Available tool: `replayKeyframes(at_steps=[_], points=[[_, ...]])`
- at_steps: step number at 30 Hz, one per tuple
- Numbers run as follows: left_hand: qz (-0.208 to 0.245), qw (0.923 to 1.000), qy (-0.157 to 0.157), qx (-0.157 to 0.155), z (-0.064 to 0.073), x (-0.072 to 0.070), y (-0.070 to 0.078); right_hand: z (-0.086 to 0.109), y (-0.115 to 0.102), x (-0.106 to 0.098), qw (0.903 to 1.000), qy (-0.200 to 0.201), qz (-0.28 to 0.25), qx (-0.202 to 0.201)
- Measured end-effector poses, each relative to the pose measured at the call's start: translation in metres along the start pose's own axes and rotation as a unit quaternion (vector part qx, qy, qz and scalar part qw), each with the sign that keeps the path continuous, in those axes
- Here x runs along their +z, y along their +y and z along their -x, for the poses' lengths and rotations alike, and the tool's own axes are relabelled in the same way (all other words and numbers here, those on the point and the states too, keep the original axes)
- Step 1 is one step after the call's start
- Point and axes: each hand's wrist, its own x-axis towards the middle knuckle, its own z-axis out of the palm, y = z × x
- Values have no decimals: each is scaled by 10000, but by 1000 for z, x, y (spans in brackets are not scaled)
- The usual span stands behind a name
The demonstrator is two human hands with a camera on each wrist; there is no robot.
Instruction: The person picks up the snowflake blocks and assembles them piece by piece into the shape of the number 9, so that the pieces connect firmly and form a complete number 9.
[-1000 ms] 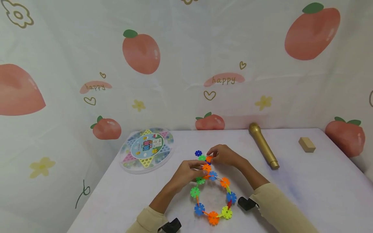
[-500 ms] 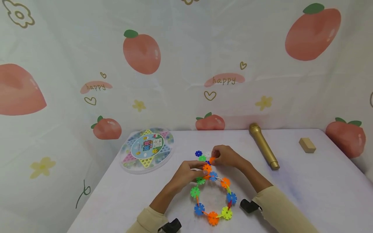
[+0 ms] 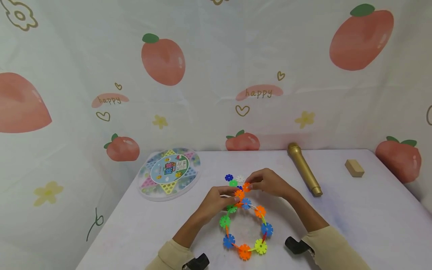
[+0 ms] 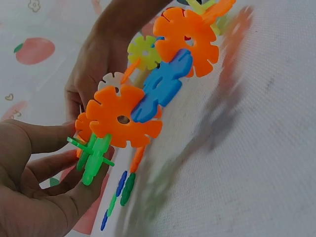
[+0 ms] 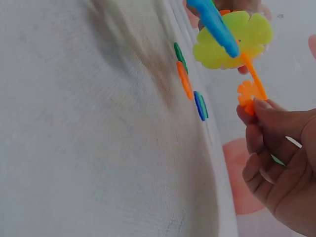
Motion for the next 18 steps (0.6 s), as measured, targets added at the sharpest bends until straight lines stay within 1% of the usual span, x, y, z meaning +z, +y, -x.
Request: replayKeyframes(at_steps=[3,6,9,15,18], points=[[52,10000,-22,-10,-1,0,-1,3,-2,-1,9999,-42,-111,-108],[-23,10000,-31,-15,0,0,-1,6,-3,-3,9995,-82,-208,-215],[-76,10000,19,-10,0,0,0,8,-3,-4,9989,-111,-312,-324],[-16,9999,143,-1,0,1,1,8,1,-5,9973,-163,-472,-531],[-74,9999,92,32,1,2,1,9,3,-5,9966,-224,-536,-583]])
